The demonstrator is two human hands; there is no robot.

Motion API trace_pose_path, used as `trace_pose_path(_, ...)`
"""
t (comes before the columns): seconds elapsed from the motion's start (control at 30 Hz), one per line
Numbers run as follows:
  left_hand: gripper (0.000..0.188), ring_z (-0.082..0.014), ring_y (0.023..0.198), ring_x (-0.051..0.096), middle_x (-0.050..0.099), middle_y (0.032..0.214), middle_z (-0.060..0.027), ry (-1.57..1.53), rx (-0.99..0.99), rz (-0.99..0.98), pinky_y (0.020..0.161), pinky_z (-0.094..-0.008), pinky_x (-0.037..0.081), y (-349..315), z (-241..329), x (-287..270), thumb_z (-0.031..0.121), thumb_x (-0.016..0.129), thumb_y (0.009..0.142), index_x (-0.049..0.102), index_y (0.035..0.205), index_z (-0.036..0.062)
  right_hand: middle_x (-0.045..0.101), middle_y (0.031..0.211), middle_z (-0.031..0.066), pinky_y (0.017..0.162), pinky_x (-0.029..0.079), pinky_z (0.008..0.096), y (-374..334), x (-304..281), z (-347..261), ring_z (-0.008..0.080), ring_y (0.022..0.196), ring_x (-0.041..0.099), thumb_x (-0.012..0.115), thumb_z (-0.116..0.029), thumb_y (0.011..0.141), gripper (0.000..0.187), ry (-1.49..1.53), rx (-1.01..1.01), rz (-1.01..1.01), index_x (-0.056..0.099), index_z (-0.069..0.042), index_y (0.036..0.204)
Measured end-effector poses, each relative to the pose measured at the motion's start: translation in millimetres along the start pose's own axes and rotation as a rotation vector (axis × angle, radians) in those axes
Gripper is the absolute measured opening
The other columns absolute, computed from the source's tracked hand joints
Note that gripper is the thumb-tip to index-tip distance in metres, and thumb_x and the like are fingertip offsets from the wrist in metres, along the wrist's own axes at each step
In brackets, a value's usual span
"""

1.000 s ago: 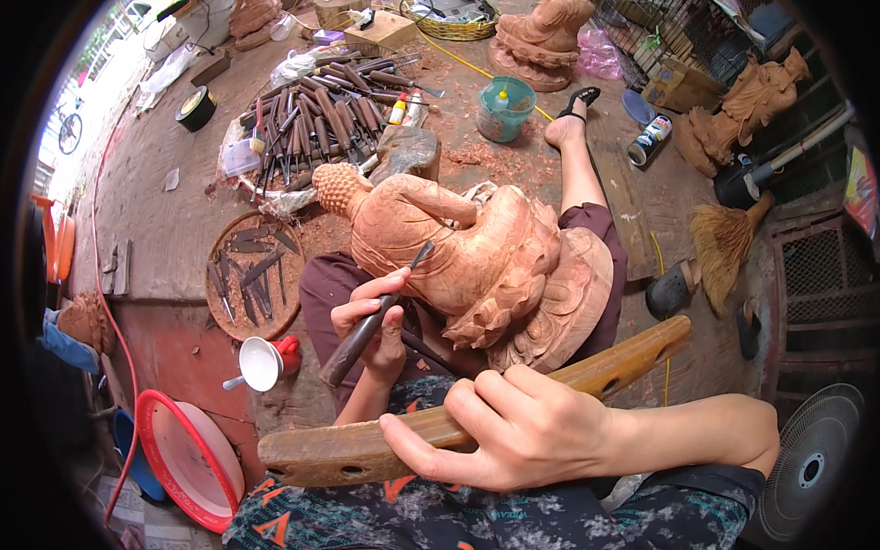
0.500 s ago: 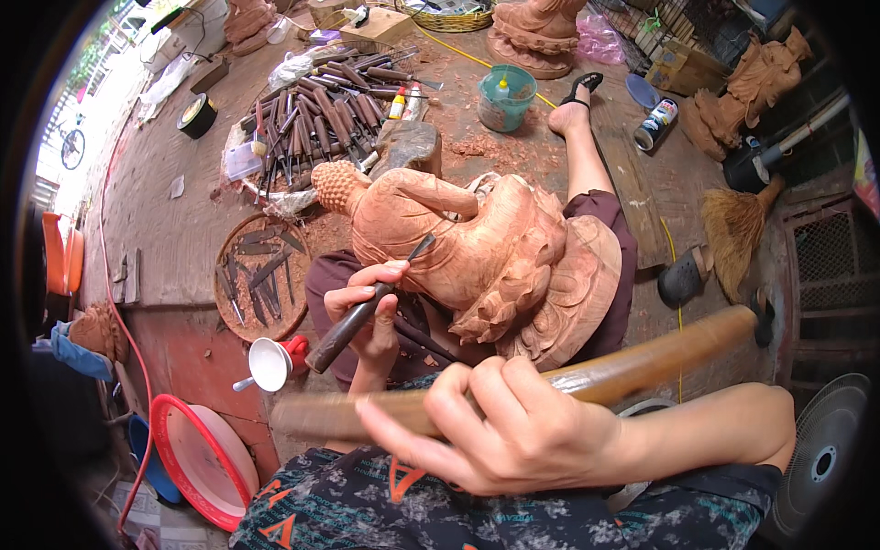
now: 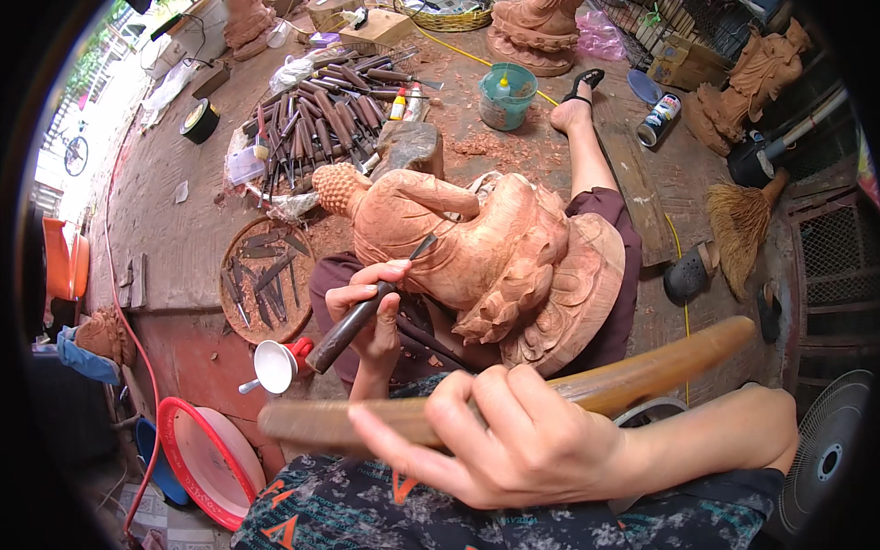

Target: The person carves a wooden Buddha statue using a chisel and a wooden mallet. They repeatedly strike the chisel to shape the wood, occasionally switching tools from a nearby collection. The person works on the statue's back and head, removing wood shavings as they refine the details.

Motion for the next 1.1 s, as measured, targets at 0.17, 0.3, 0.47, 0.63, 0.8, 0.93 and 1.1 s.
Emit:
trace_pose_path(0.17, 0.029, -0.0346, 0.103, 0.06, 0.059, 0.107, -0.0246, -0.006, -0.005, -0.004, 0.094, -0.0495, 0.049, 0.8, -1.1, -0.4, 0.008, 0.061, 0.093, 0.037, 0.109, 0.0064, 0.044, 0.069, 0.0021, 0.049, 0.032, 0.0219, -2.5, -0.5, -0.2, 0.0101, 0.054, 0.041, 0.055, -0.019, 0.083, 0.05, -0.014, 0.013, -0.015, 0.058, -0.022, 0.132)
trace_pose_path(0.3, 0.029, -0.0347, 0.103, 0.06, 0.058, 0.107, -0.0246, -0.022, -0.014, 0.015, 0.094, -0.0495, 0.049, 1.4, -3.1, -2.6, 0.008, 0.061, 0.094, 0.036, 0.109, 0.0068, 0.043, 0.067, 0.0023, 0.047, 0.031, 0.0218, -3.2, 3.4, 0.8, 0.0101, 0.053, 0.04, 0.059, -0.02, 0.082, 0.051, -0.15, 0.035, -0.064, 0.059, -0.027, 0.132)
trace_pose_path(0.47, 0.028, -0.0345, 0.104, 0.06, 0.059, 0.108, -0.0246, -0.029, -0.005, -0.016, 0.095, -0.0487, 0.048, 3.8, -0.3, -0.2, 0.008, 0.061, 0.094, 0.037, 0.109, 0.0063, 0.046, 0.07, 0.0045, 0.049, 0.033, 0.0223, -3.9, -3.6, 0.8, 0.0115, 0.054, 0.041, 0.057, -0.02, 0.082, 0.051, 0.109, 0.015, 0.056, 0.059, -0.025, 0.133)
trace_pose_path(0.63, 0.028, -0.0356, 0.106, 0.061, 0.059, 0.109, -0.0253, -0.013, -0.025, -0.033, 0.097, -0.0487, 0.047, 6.7, 7.7, 2.5, 0.0, 0.06, 0.092, 0.039, 0.108, 0.0058, 0.043, 0.069, 0.0011, 0.048, 0.032, 0.0211, -7.5, 3.6, 6.1, 0.0099, 0.056, 0.041, 0.058, -0.022, 0.078, 0.052, -0.054, 0.071, -0.08, 0.06, -0.025, 0.13)
trace_pose_path(0.8, 0.035, -0.0372, 0.101, 0.063, 0.059, 0.108, -0.0294, -0.016, 0.025, 0.084, 0.091, -0.0488, 0.051, 15.7, 14.8, -7.2, 0.003, 0.06, 0.092, 0.03, 0.109, 0.0083, 0.042, 0.07, 0.0008, 0.046, 0.037, 0.0235, -8.6, 1.7, 27.3, 0.0121, 0.055, 0.047, 0.061, -0.02, 0.074, 0.04, 0.207, 0.15, -0.029, 0.063, -0.019, 0.114)
trace_pose_path(0.93, 0.039, -0.0332, 0.105, 0.062, 0.059, 0.114, -0.0275, -0.13, -0.257, 0.084, 0.093, -0.0419, 0.051, 6.4, -1.4, -9.3, 0.006, 0.069, 0.088, 0.038, 0.112, 0.0068, 0.048, 0.073, 0.0051, 0.049, 0.046, 0.0327, 9.3, 2.0, 61.3, 0.0207, 0.058, 0.056, 0.07, -0.013, 0.069, 0.042, 0.342, 0.253, 0.144, 0.061, -0.009, 0.11)
trace_pose_path(1.1, 0.014, -0.016, 0.08, 0.061, 0.066, 0.094, -0.0079, 0.309, -0.175, 0.077, 0.072, -0.0292, 0.052, -12.1, -9.3, -14.4, -0.001, 0.06, 0.089, 0.063, 0.103, -0.0027, 0.056, 0.079, 0.007, 0.054, 0.049, 0.0362, 46.0, -12.0, 84.6, 0.0268, 0.065, 0.061, 0.071, -0.009, 0.069, 0.053, 0.456, 0.244, 0.2, 0.06, -0.011, 0.121)
Point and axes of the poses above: each hand's wrist, its own y-axis towards the middle knuckle, its own x-axis out of the palm, z = x × y, the point moved 6 cm from there along y, towards the middle knuckle
